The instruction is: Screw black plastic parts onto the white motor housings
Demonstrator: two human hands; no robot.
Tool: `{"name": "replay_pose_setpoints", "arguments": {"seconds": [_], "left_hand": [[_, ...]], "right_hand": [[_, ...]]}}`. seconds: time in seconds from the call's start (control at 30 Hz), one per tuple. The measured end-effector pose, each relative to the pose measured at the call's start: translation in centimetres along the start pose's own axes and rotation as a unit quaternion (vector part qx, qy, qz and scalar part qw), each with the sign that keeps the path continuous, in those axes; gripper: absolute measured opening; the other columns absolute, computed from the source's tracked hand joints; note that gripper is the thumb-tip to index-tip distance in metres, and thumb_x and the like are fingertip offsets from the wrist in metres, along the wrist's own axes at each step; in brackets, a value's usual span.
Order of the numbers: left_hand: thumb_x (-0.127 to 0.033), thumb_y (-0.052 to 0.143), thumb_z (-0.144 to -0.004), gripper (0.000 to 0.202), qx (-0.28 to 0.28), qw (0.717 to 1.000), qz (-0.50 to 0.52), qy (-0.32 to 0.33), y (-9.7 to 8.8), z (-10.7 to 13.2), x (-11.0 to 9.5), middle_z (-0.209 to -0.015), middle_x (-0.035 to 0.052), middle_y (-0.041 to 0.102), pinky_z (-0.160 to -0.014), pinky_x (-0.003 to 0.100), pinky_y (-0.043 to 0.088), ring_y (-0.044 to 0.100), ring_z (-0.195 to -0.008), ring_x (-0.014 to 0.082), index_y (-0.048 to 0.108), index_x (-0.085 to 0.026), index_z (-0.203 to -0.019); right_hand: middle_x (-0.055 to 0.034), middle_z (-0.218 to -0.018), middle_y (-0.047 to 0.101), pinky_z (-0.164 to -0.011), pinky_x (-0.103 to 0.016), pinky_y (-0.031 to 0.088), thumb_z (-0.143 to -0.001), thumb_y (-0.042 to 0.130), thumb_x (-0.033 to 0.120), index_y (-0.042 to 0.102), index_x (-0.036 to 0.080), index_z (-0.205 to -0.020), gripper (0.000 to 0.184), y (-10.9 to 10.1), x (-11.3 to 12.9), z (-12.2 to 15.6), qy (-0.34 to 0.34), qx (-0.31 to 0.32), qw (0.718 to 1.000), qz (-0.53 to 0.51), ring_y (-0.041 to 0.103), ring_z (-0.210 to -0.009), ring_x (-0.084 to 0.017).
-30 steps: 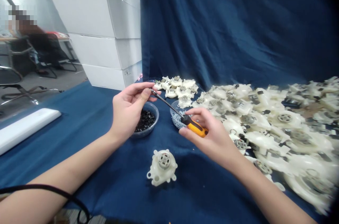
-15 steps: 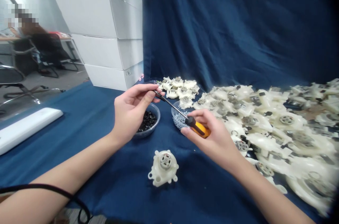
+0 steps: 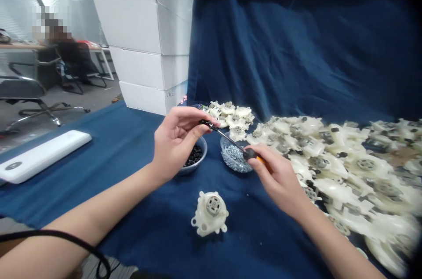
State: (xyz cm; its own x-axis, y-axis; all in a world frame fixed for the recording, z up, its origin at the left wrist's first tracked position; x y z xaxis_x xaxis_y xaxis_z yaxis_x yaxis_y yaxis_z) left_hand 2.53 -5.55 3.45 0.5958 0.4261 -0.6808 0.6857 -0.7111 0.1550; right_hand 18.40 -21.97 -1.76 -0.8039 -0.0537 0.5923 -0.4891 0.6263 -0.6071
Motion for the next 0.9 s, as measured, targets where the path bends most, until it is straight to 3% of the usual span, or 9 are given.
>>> {"name": "replay_pose_setpoints", "arguments": {"seconds": [0.13,0.23,0.4,0.5,0.6,0.67,0.73,0.83,0.9], "left_hand": [[-0.020,0.076,-0.086,0.013,0.028,0.999,0.012,0.014,0.0,0.2,-0.1,-0.094,0.0032,0.078,-0.089,0.035,0.066,0.077,-0.094,0.0207,0.069,-0.023,-0.096],[-0.016,0.073,-0.088,0.013,0.059,0.997,0.034,0.036,0.0,0.2,0.1,-0.095,0.0030,0.079,-0.089,0.037,0.067,0.077,-0.095,0.0207,0.070,-0.024,-0.097],[-0.012,0.068,-0.090,0.017,0.101,0.990,0.052,0.088,0.1,0.3,-0.3,-0.096,0.0029,0.079,-0.086,0.038,0.067,0.077,-0.093,0.0203,0.071,-0.025,-0.100],[-0.018,0.074,-0.086,0.012,0.090,0.992,0.050,0.072,0.2,0.4,-0.7,-0.092,0.0043,0.079,-0.083,0.038,0.067,0.077,-0.089,0.0212,0.073,-0.024,-0.097],[-0.023,0.079,-0.083,0.011,0.040,0.996,0.056,0.052,-0.1,0.2,-1.2,-0.089,0.0045,0.079,-0.083,0.036,0.067,0.077,-0.086,0.0201,0.073,-0.022,-0.093],[-0.025,0.081,-0.082,0.014,-0.013,0.997,0.058,0.043,-0.4,0.1,-1.6,-0.090,0.0048,0.079,-0.084,0.033,0.066,0.077,-0.086,0.0183,0.074,-0.022,-0.094],[-0.026,0.083,-0.080,0.023,-0.038,0.998,0.055,0.015,-0.3,0.2,-1.7,-0.094,0.0061,0.079,-0.090,0.031,0.065,0.076,-0.090,0.0173,0.075,-0.021,-0.101],[-0.027,0.085,-0.077,0.030,0.014,0.996,0.050,-0.068,1.3,1.2,-1.3,-0.101,0.0086,0.080,-0.095,0.031,0.063,0.076,-0.098,0.0188,0.077,-0.021,-0.105],[-0.027,0.085,-0.078,0.024,0.060,0.990,0.056,-0.113,2.6,2.4,-1.1,-0.103,0.0087,0.080,-0.092,0.031,0.064,0.076,-0.099,0.0197,0.079,-0.022,-0.100]], "right_hand": [[-0.0030,-0.086,0.056,-0.074,-0.028,0.042,-0.105,0.041,0.041,0.064,0.020,-0.096,0.032,0.2,-0.2,0.1,0.001,0.072,0.997,-0.031,0.054,-0.080,-0.014],[-0.0020,-0.079,0.057,-0.060,-0.025,0.040,-0.104,0.041,0.048,0.068,0.019,-0.104,0.040,0.1,-0.6,0.3,0.059,0.116,0.984,-0.124,0.053,-0.067,-0.012],[0.0011,-0.064,0.058,-0.046,-0.021,0.032,-0.099,0.047,0.053,0.065,0.016,-0.122,0.048,0.3,-0.4,1.0,0.191,0.237,0.895,-0.325,0.047,-0.044,-0.007],[0.0035,-0.062,0.055,-0.048,-0.020,0.036,-0.100,0.043,0.058,0.064,0.016,-0.116,0.050,0.2,0.6,1.2,0.195,0.290,0.859,-0.374,0.043,-0.041,-0.005],[0.0064,-0.064,0.051,-0.051,-0.018,0.037,-0.096,0.052,0.061,0.058,0.019,-0.106,0.043,-0.2,1.3,1.3,0.187,0.308,0.875,-0.324,0.045,-0.047,-0.005],[0.0057,-0.069,0.054,-0.053,-0.017,0.037,-0.095,0.058,0.056,0.053,0.021,-0.103,0.036,-0.4,1.8,1.5,0.186,0.294,0.892,-0.288,0.052,-0.056,-0.006],[0.0044,-0.073,0.057,-0.058,-0.017,0.041,-0.098,0.055,0.052,0.049,0.022,-0.103,0.031,-0.4,2.4,1.7,0.188,0.235,0.908,-0.292,0.057,-0.066,-0.008],[0.0050,-0.074,0.055,-0.067,-0.020,0.047,-0.094,0.063,0.047,0.049,0.022,-0.099,0.030,-0.1,3.6,2.0,0.185,0.091,0.921,-0.331,0.056,-0.071,-0.008],[0.0076,-0.069,0.049,-0.062,-0.019,0.046,-0.087,0.073,0.045,0.052,0.023,-0.101,0.034,0.4,4.4,2.3,0.174,-0.009,0.913,-0.369,0.051,-0.063,-0.007]]}}
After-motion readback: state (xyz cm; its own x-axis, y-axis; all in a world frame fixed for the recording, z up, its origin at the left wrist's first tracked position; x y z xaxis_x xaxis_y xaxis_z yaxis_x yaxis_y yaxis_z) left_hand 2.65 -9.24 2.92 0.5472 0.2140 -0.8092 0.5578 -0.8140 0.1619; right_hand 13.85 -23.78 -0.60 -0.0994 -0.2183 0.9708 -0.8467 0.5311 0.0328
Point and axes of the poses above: each hand's wrist, its own z-axis away from the middle knuckle, its own y-axis out of the palm, x = y × z, the point moved 5 cm from there along -z, towards the middle knuckle
